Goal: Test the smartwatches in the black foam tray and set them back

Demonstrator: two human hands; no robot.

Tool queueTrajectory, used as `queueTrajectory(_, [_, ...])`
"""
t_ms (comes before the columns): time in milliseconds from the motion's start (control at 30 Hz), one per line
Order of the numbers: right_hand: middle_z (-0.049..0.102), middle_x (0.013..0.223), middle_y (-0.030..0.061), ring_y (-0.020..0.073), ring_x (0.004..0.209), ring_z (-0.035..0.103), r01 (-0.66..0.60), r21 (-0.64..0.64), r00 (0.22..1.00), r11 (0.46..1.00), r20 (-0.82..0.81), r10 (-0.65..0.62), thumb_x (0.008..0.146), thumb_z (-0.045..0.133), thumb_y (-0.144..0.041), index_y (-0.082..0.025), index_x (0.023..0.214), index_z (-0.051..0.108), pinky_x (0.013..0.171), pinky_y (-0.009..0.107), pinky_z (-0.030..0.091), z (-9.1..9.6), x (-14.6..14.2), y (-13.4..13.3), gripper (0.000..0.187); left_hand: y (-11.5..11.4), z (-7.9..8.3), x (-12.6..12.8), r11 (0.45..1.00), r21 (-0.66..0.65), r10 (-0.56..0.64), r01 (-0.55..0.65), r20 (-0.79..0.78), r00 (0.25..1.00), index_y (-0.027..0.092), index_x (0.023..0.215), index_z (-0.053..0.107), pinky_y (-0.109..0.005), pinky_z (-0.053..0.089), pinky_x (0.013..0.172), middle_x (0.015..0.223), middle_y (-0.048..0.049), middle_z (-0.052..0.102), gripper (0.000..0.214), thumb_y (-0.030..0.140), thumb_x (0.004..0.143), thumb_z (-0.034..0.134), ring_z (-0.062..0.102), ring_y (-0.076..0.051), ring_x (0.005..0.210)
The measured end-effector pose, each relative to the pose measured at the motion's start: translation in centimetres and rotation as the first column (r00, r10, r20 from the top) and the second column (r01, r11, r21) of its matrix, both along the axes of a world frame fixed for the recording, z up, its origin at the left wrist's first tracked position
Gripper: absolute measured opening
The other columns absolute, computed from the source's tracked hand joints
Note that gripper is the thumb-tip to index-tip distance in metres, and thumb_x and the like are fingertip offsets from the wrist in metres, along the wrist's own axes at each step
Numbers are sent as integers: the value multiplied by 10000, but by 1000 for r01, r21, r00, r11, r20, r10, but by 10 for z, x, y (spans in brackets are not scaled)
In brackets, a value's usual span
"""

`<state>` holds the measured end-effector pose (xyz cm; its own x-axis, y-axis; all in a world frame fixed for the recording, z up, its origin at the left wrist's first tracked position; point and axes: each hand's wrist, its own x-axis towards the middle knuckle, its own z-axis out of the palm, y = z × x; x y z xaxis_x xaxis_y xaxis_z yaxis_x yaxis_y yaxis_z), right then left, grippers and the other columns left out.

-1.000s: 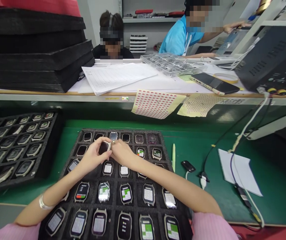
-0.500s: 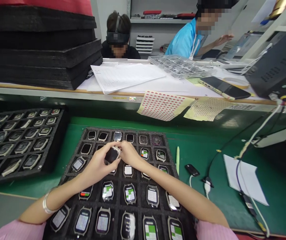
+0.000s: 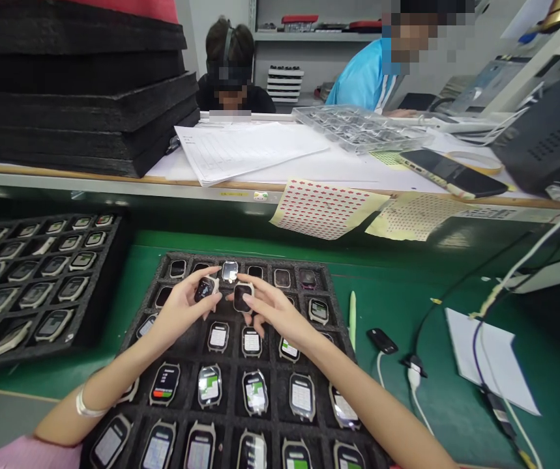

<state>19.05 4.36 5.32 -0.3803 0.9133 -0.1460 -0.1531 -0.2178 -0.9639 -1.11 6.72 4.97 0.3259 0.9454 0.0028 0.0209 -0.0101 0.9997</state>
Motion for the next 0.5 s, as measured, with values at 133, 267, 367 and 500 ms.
queueTrajectory(133, [617, 881, 42, 94, 577, 558, -43, -5, 994, 999, -98, 42, 871, 627, -293, -220, 1301, 501, 458, 196, 462, -6, 1, 1, 454, 2, -1, 0, 1000, -18, -19, 19, -27, 999, 194, 1217, 509, -250, 460, 577, 848, -20, 598, 434, 249, 798, 607, 552, -135, 636])
queueTrajectory(267, [614, 804, 28, 76, 479, 532, -49, 1, 994, 999, -98, 49, 849, 658, -278, -189, 1274, 538, 437, 207, 460, -7, 2, 1, 450, 1, -1, 0, 999, 8, -38, 38, -62, 997, 195, 1192, 540, -277, 476, 621, 813, -18, 602, 415, 234, 785, 607, 562, -151, 646])
queueTrajectory(367, [653, 873, 65, 90, 496, 558, -80, -51, 980, 996, -188, 69, 836, 670, -288, -196, 1304, 509, 401, 196, 460, -7, 2, -1, 503, -1, -2, 1, 998, 18, -54, 55, -70, 996, 205, 1177, 559, -297, 493, 655, 855, -33, 625, 407, 219, 773, 612, 587, -174, 698])
queueTrajectory(500, [676, 938, 95, 84, 479, 556, -100, -69, 958, 993, -278, 77, 811, 691, -266, -192, 1229, 572, 375, 182, 451, -7, 2, -2, 442, -4, -4, 3, 995, 8, -96, 97, -78, 992, 213, 1184, 549, -301, 494, 684, 957, -46, 632, 413, 206, 774, 603, 602, -182, 752])
